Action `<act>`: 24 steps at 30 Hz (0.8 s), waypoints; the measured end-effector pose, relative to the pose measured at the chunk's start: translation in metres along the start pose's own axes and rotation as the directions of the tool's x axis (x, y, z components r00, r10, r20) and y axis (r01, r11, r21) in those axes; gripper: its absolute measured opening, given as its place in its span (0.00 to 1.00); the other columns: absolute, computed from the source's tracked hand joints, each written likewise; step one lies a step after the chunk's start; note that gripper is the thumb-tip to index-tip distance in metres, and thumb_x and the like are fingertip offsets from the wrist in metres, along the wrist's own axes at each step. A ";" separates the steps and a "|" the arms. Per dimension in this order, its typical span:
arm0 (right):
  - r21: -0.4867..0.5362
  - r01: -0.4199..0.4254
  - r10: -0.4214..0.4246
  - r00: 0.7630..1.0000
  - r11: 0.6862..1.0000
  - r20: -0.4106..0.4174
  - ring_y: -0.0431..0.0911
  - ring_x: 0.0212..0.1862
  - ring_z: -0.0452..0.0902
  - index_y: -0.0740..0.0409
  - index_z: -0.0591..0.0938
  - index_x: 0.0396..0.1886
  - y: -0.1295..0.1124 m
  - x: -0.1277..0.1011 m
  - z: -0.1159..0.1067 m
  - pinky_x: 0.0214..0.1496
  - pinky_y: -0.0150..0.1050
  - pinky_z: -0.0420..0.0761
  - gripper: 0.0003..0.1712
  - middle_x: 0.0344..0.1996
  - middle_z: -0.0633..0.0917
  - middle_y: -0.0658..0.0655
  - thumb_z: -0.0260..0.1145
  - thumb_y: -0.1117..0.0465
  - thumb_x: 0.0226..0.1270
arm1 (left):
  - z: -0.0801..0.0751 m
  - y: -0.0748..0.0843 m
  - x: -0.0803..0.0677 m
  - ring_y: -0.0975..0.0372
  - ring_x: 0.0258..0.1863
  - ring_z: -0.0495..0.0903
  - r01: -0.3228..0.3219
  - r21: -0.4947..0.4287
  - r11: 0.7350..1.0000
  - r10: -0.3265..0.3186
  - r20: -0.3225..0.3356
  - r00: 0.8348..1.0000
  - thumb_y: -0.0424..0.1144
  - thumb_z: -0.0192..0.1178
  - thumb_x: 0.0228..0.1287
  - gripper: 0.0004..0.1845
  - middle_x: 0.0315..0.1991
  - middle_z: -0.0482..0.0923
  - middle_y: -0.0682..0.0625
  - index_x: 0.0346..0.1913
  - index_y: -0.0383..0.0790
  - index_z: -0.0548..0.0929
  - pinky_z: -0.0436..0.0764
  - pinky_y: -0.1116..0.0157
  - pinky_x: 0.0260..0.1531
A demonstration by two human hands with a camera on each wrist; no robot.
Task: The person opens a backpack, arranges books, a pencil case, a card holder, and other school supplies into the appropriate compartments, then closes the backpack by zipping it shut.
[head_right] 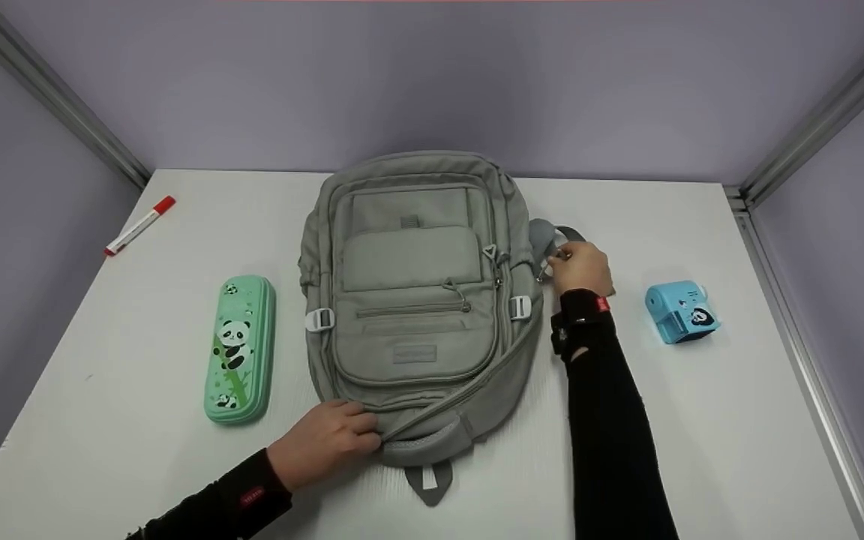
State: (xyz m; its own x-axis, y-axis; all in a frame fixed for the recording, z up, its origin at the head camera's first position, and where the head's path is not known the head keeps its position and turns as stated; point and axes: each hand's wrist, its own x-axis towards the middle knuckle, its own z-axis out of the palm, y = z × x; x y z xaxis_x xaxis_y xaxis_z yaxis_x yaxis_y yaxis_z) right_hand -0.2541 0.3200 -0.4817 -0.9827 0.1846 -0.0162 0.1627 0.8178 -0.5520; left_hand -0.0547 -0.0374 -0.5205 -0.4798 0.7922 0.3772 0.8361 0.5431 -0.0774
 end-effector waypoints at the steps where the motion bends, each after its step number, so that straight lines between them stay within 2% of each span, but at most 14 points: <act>1: -0.002 0.022 -0.022 1.000 1.000 0.012 0.61 0.43 0.81 0.69 0.85 0.45 0.000 -0.002 -0.001 0.38 0.40 0.72 0.15 0.42 0.86 0.72 0.62 0.61 0.71 | -0.001 0.000 0.001 0.68 0.32 0.79 0.012 0.003 1.000 -0.012 0.012 1.000 0.46 0.64 0.57 0.05 0.31 0.81 0.62 0.25 0.56 0.81 0.75 0.69 0.30; 3: -0.003 0.076 -0.076 0.996 0.997 0.045 0.62 0.43 0.80 0.71 0.83 0.48 0.001 -0.006 -0.004 0.37 0.39 0.71 0.16 0.42 0.84 0.74 0.61 0.61 0.72 | -0.003 0.001 0.002 0.67 0.32 0.80 0.033 0.021 0.999 -0.034 0.028 0.999 0.44 0.65 0.57 0.04 0.30 0.80 0.61 0.27 0.55 0.82 0.76 0.69 0.30; 6: -0.009 0.134 -0.132 0.986 0.991 0.098 0.64 0.45 0.79 0.71 0.79 0.56 -0.001 -0.013 -0.007 0.41 0.46 0.74 0.20 0.46 0.82 0.76 0.61 0.60 0.72 | -0.006 0.003 0.002 0.66 0.30 0.80 0.073 0.054 0.996 -0.074 0.029 0.997 0.42 0.66 0.56 0.04 0.28 0.78 0.60 0.29 0.53 0.80 0.77 0.68 0.28; 10: 0.003 0.173 -0.171 0.974 0.985 0.147 0.68 0.53 0.77 0.72 0.72 0.65 -0.009 -0.018 -0.008 0.51 0.58 0.76 0.28 0.55 0.78 0.78 0.60 0.58 0.73 | -0.011 0.010 0.004 0.64 0.30 0.79 0.130 0.090 0.987 -0.134 0.041 0.990 0.39 0.67 0.55 0.05 0.29 0.79 0.58 0.29 0.51 0.79 0.77 0.67 0.27; 14: 0.047 0.172 -0.177 0.970 0.984 0.166 0.70 0.59 0.74 0.73 0.68 0.68 -0.021 -0.019 -0.003 0.59 0.62 0.75 0.31 0.60 0.74 0.79 0.58 0.56 0.75 | -0.017 0.020 0.012 0.63 0.33 0.81 0.178 0.093 0.980 -0.188 0.110 0.976 0.37 0.65 0.57 0.04 0.33 0.82 0.57 0.35 0.49 0.82 0.79 0.66 0.31; 18: 0.022 0.151 -0.153 0.971 0.988 0.186 0.69 0.57 0.75 0.77 0.68 0.65 -0.029 -0.019 0.006 0.59 0.61 0.75 0.31 0.55 0.78 0.79 0.57 0.55 0.74 | -0.017 0.028 0.020 0.63 0.36 0.82 0.217 0.096 0.972 -0.229 0.142 0.963 0.38 0.63 0.60 0.08 0.37 0.84 0.57 0.42 0.48 0.83 0.81 0.66 0.34; 24: -0.062 0.174 -0.165 0.978 0.983 0.125 0.71 0.46 0.80 0.79 0.77 0.50 -0.028 -0.021 0.014 0.49 0.61 0.77 0.21 0.44 0.82 0.80 0.58 0.61 0.71 | -0.008 0.033 0.026 0.65 0.29 0.81 0.226 0.132 0.965 -0.233 0.043 0.971 0.39 0.64 0.57 0.04 0.31 0.81 0.59 0.36 0.49 0.82 0.78 0.68 0.29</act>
State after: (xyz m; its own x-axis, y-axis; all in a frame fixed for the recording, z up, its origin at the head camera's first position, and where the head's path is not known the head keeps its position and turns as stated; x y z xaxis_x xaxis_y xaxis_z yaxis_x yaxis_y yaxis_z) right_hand -0.2388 0.2851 -0.4778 -0.9993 -0.0225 -0.0293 -0.0051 0.8697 -0.4935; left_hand -0.0379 -0.0013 -0.5059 -0.6724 0.6548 0.3452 0.6635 0.7399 -0.1111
